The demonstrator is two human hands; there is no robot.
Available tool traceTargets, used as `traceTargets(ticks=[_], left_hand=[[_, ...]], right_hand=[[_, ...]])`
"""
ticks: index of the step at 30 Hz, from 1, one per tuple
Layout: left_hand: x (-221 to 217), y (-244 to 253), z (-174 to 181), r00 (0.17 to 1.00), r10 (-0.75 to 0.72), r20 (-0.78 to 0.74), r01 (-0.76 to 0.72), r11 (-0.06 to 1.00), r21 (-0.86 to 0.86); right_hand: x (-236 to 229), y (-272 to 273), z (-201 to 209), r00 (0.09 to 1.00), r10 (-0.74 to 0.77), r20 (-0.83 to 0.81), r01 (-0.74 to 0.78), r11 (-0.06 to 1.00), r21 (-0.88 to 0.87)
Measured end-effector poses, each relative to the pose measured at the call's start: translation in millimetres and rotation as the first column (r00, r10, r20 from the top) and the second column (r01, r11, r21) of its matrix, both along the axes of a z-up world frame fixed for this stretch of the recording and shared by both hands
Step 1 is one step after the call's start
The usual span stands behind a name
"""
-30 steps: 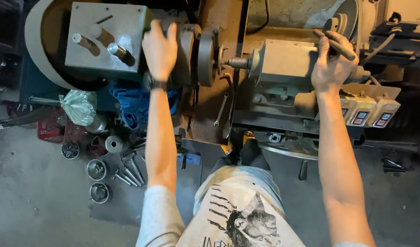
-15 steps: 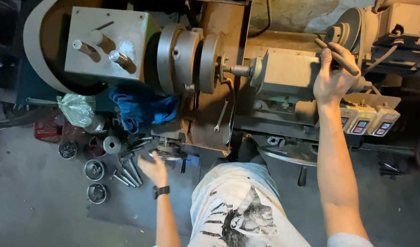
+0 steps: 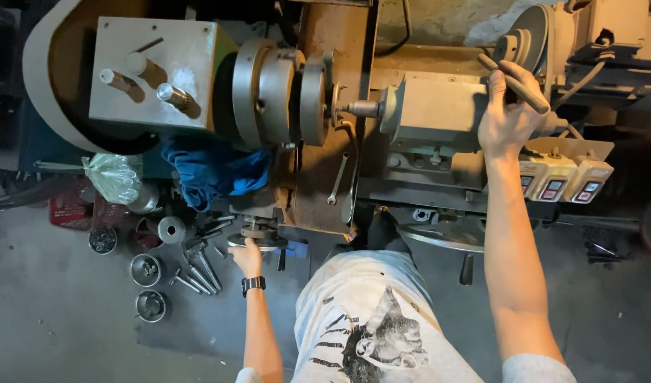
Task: The person operates a metal lathe, using a wrench to tighten the chuck and a hand tool to shape a rotating metal workpiece. The person repeatedly adjusts the tool and the chuck while the machine is running.
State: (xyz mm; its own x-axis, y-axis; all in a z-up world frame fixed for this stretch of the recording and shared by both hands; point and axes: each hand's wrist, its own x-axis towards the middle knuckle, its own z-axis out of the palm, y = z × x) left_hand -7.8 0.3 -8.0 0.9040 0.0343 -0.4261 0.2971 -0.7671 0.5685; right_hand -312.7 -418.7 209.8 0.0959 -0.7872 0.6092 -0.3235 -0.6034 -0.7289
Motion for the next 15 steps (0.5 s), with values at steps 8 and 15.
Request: traceTargets(ticks=[8,15], left_hand=[[-3,-9,38,0.998,-0.027,-0.061,0.029,0.999,0.042],[-16,-106,178,0.558,-0.684,0.471,0.662,0.709,0.245]], right_hand=[[2,1,2,1.000,0.005,-0.003,-0.005,1.000,-0.009],[2,-2,1,0.997,-0.029,-0.067,0.024,0.996,-0.081]])
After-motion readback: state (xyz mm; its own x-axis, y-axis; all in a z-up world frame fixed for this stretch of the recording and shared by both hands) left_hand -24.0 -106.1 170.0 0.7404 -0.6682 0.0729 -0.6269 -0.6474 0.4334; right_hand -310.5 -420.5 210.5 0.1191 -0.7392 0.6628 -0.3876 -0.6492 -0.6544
